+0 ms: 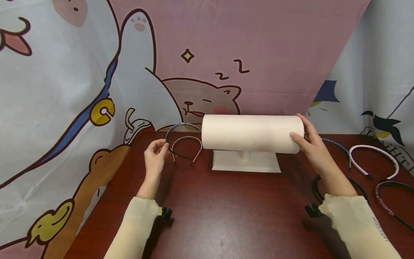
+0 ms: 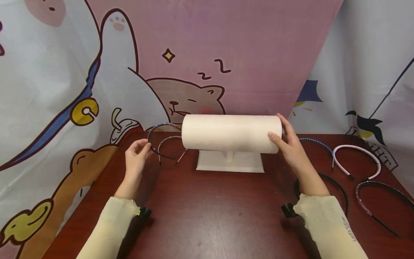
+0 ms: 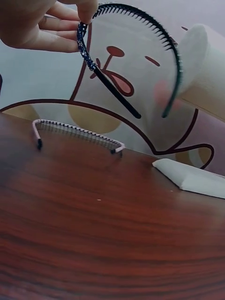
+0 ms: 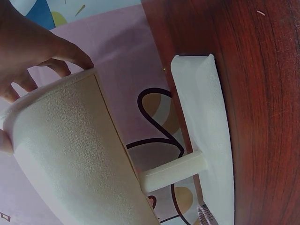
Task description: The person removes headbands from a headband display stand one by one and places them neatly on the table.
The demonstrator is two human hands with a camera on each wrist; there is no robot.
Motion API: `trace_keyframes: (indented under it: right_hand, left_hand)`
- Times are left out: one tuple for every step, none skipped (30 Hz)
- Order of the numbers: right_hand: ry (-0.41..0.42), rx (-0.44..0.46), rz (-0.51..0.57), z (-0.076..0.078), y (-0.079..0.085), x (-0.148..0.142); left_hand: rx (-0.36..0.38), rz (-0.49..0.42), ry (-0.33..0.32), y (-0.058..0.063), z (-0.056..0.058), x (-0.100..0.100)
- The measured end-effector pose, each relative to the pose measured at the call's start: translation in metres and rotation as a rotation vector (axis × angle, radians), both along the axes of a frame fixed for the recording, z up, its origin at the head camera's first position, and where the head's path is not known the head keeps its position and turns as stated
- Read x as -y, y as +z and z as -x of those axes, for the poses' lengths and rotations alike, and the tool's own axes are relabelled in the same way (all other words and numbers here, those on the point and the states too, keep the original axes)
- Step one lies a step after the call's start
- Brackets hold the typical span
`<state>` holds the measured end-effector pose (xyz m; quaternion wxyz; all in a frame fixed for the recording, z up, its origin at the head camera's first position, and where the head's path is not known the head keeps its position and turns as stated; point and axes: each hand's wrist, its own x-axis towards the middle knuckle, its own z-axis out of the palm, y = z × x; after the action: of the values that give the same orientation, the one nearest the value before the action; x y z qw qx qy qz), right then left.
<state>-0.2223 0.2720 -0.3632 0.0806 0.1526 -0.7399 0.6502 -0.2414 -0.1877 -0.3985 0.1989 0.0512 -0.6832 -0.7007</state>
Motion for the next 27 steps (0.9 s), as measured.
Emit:
trace_keyframes:
  right_hand:
    - [-0.001, -0.001, 0.001, 0.0, 0.0, 0.0]
    - [-0.001, -0.001, 0.001, 0.0, 0.0, 0.0]
    - [0.0, -0.002, 0.004, 0.001, 0.0, 0.0]
    - [0.003, -0.002, 0.009, 0.001, 0.0, 0.0]
    - [0.004, -0.003, 0.012, 0.001, -0.001, 0.0]
    - [0.005, -0.003, 0.012, 0.001, -0.001, 0.0]
    - [0.007, -0.004, 0.013, 0.001, -0.001, 0.0]
    - [0.008, -0.003, 0.012, 0.001, -0.001, -0.001]
    - [0.011, -0.003, 0.014, 0.001, -0.001, -0.001]
    - [0.013, -0.002, 0.014, 0.001, -0.001, -0.001]
    - [0.014, -0.001, 0.013, 0.001, -0.001, -0.001]
    - [0.017, -0.001, 0.015, 0.001, -0.001, -0.002]
    - [0.019, -0.001, 0.016, 0.001, -0.001, -0.002]
    - [0.021, -0.001, 0.015, 0.001, -0.002, -0.002]
    - [0.022, 0.0, 0.017, 0.001, -0.002, -0.002]
    - [0.021, 0.0, 0.014, 0.001, -0.002, -0.002]
    - [0.019, 0.0, 0.012, 0.001, -0.002, -0.002]
    - [0.016, 0.0, 0.008, 0.001, -0.001, -0.002]
    - [0.014, 0.0, 0.003, 0.001, -0.001, -0.002]
    - [0.012, 0.001, 0.0, 0.001, -0.001, -0.002]
    - [0.01, 0.002, -0.002, 0.0, -0.001, -0.002]
    - [0.008, 0.003, -0.006, 0.0, -0.001, -0.002]
    - [0.006, 0.004, -0.008, 0.0, -0.001, -0.001]
    - [0.003, 0.005, -0.01, 0.0, 0.0, -0.001]
    - [0.002, 0.007, -0.01, 0.0, 0.0, -0.001]
    - [0.001, 0.008, -0.009, 0.0, 0.0, -0.001]
    - [-0.001, 0.01, -0.01, 0.0, 0.0, -0.001]
  left_hand:
    - [0.003, 0.006, 0.001, 0.0, 0.0, 0.002]
    - [0.005, 0.011, 0.003, 0.0, -0.001, 0.004]
    - [0.007, 0.017, 0.004, 0.0, -0.002, 0.007]
    - [0.004, 0.021, 0.006, -0.001, -0.002, 0.009]
    - [0.003, 0.026, 0.007, -0.001, -0.002, 0.012]
    - [0.003, 0.029, 0.006, -0.001, -0.002, 0.014]
    - [0.005, 0.035, 0.009, -0.001, -0.003, 0.017]
    - [0.007, 0.041, 0.011, -0.001, -0.003, 0.019]
    - [0.014, 0.05, 0.011, -0.001, -0.003, 0.022]
    - [0.022, 0.057, 0.014, -0.001, -0.002, 0.025]
    - [0.033, 0.063, 0.014, -0.001, -0.003, 0.028]
    - [0.044, 0.067, 0.015, -0.001, -0.003, 0.031]
    - [0.054, 0.075, 0.02, -0.001, -0.003, 0.034]
    - [0.058, 0.079, 0.025, -0.001, -0.003, 0.037]
    - [0.062, 0.086, 0.03, -0.002, -0.003, 0.039]
    - [0.065, 0.088, 0.035, -0.002, -0.003, 0.042]
    - [0.066, 0.096, 0.042, -0.003, -0.003, 0.044]
    - [0.064, 0.105, 0.051, -0.003, -0.004, 0.046]
    - [0.06, 0.113, 0.058, -0.004, -0.004, 0.048]
    - [0.055, 0.121, 0.067, -0.004, -0.004, 0.05]
    - [0.053, 0.132, 0.076, -0.004, -0.004, 0.052]
    - [0.051, 0.145, 0.086, -0.005, -0.005, 0.053]
    - [0.047, 0.16, 0.098, -0.005, -0.005, 0.056]
    - [0.047, 0.173, 0.108, -0.006, -0.005, 0.058]
    - [0.05, 0.184, 0.116, -0.006, -0.005, 0.06]
    - [0.054, 0.194, 0.124, -0.005, -0.005, 0.061]
    - [0.06, 0.202, 0.13, -0.004, -0.006, 0.063]
